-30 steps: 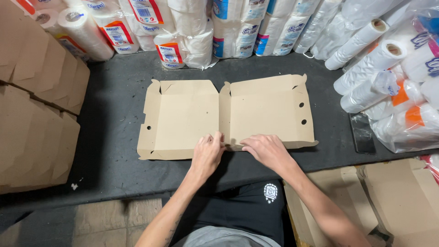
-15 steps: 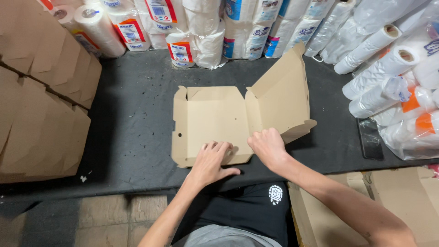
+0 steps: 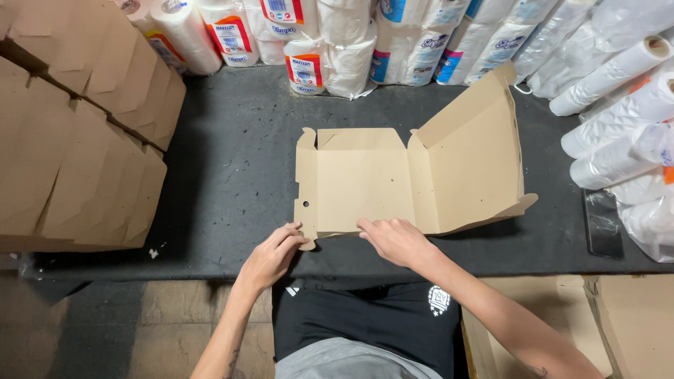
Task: The person folds flat cardboard into small boxes by hand, stacking each finished box to the side.
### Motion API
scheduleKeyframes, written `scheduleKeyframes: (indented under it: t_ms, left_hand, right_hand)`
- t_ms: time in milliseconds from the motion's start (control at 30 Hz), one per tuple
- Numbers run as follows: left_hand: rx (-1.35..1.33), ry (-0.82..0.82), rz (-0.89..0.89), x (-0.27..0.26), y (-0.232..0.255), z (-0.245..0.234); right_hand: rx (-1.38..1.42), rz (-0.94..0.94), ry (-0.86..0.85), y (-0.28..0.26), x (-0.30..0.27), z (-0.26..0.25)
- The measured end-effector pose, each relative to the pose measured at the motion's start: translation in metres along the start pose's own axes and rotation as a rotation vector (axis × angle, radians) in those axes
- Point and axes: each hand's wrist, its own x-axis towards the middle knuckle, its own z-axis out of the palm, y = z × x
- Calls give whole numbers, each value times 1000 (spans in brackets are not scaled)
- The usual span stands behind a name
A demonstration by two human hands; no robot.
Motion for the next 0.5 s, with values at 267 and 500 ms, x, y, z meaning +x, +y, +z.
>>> scheduleKeyframes:
  t_ms: [267, 500]
  left_hand:
    - [118, 191, -115, 27, 18, 15]
    - [409, 157, 99, 42, 40, 23]
  right_hand:
    - [-67, 13, 35, -2, 10, 11]
    - [-160, -5, 76, 9, 19, 38]
